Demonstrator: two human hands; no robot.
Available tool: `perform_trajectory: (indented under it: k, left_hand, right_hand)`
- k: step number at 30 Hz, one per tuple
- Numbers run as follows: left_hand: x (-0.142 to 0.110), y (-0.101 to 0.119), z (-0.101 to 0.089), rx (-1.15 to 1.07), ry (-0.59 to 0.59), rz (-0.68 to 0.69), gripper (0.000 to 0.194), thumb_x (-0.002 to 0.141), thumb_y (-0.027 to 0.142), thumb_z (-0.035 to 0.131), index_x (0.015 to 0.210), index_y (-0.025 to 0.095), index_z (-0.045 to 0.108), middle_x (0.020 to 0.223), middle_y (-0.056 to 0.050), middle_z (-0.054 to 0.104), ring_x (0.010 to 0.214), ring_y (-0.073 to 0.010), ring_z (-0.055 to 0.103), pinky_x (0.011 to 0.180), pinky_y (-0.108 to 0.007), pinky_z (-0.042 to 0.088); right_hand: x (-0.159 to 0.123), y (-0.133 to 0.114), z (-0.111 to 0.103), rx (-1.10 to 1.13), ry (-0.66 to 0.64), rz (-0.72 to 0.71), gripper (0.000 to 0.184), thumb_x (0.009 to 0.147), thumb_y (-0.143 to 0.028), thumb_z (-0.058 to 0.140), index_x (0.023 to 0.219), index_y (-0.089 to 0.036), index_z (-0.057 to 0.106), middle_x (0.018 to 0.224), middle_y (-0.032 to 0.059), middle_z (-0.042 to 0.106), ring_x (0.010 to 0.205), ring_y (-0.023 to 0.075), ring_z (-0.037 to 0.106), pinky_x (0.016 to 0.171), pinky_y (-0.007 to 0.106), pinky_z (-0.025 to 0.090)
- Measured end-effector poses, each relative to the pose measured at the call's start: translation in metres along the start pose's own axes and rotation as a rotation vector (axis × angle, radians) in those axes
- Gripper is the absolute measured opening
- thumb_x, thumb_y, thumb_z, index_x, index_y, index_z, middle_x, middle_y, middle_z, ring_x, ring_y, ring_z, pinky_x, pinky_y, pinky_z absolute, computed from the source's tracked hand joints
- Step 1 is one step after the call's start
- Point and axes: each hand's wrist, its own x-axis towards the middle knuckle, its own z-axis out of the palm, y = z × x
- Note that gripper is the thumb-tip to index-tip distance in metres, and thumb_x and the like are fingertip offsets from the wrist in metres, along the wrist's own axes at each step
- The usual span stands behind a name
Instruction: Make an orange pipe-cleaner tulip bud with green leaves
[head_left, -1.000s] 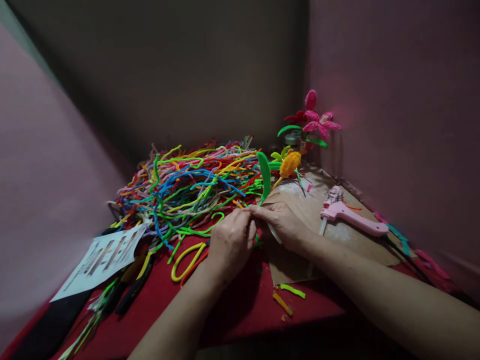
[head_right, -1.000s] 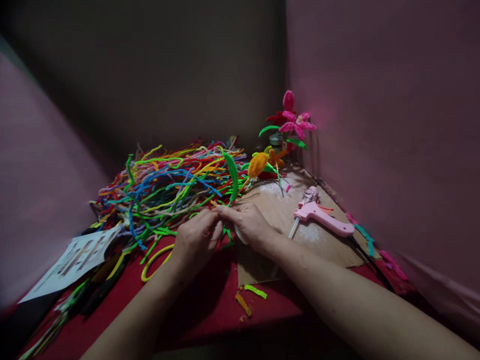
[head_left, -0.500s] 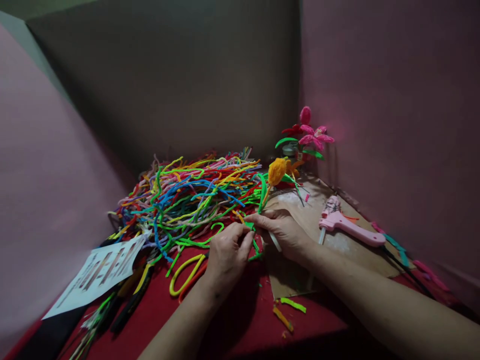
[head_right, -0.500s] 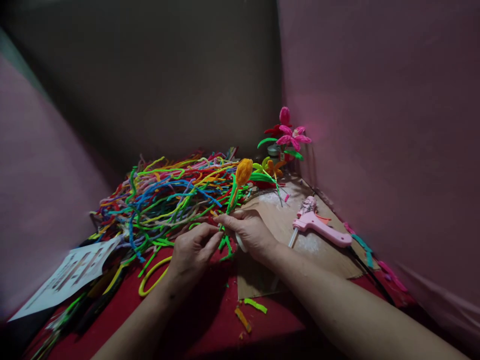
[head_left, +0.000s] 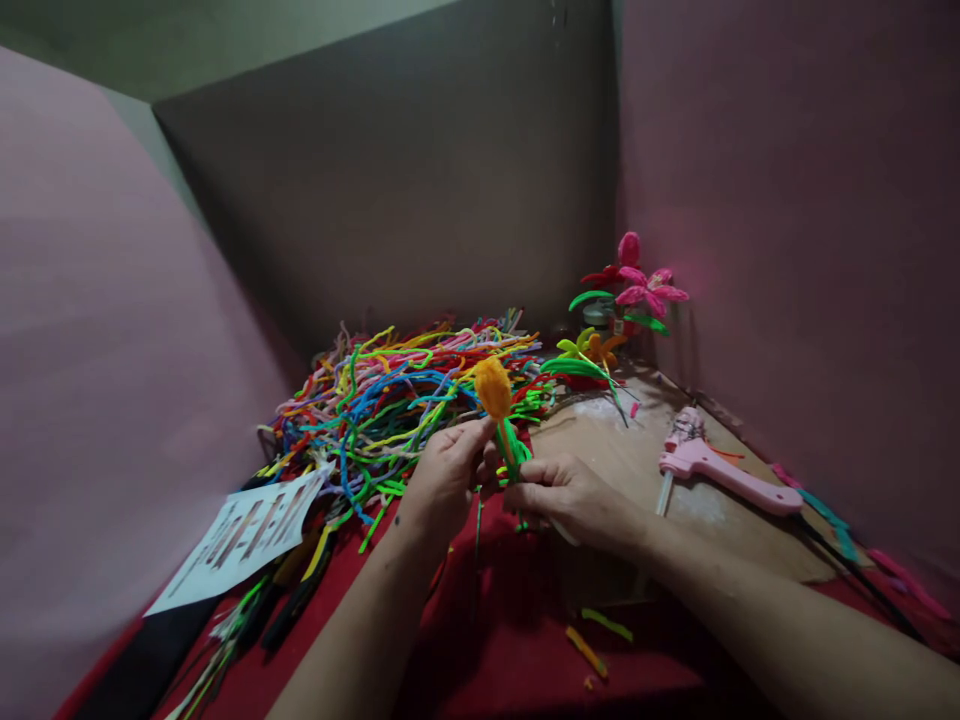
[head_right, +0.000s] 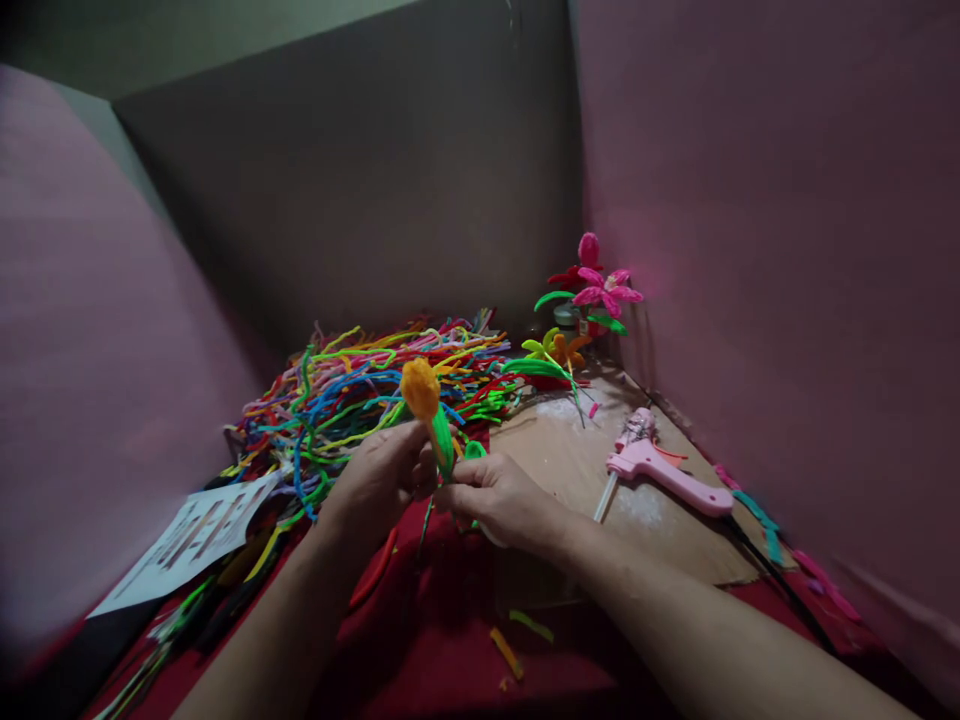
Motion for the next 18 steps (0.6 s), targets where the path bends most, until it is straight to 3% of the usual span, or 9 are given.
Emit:
perform_trajectory:
  k: [7,14,18]
  left_hand:
    - [-0.002,-0.003,-0.004,0.016,-0.063,-0.093,0.028,0.067,0.036,0.067,0.060,0.011,0.056,0.043,0.007,0.036,0.038,-0.0021,0.028,0.037,-0.017,0.021]
    - [-0.004,-0.008,0.006,-0.397,0.056,-0.279,0.015,0.068,0.023,0.064,0.071,0.012,0.054,0.047,0.008,0.041,0.034,0.0003,0.028,0.031,-0.011,0.021]
    - [-0.003,-0.004,0.008,-0.430,0.110,-0.232,0.017,0.069,0.020,0.061,0.065,0.015,0.045,0.048,0.008,0.040,0.033,-0.0009,0.028,0.030,-0.012,0.021]
  right_hand:
    - [0.000,0.009,-0.003,-0.153,-0.027,-0.114,0.022,0.078,-0.033,0.055,0.068,-0.015,0.065,0.054,-0.0048,0.042,0.050,0.0070,0.033,0.048,0.021,0.027]
    - [0.002,0.014,-0.006,-0.155,0.043,-0.263,0.023,0.081,-0.033,0.054,0.092,-0.018,0.069,0.077,0.0021,0.064,0.076,0.0159,0.055,0.070,0.028,0.042]
    - [-0.001,0.011,-0.006,-0.262,0.073,-0.283,0.019,0.081,-0.030,0.054,0.080,-0.017,0.068,0.068,0.0004,0.059,0.065,0.0133,0.050,0.061,0.025,0.039]
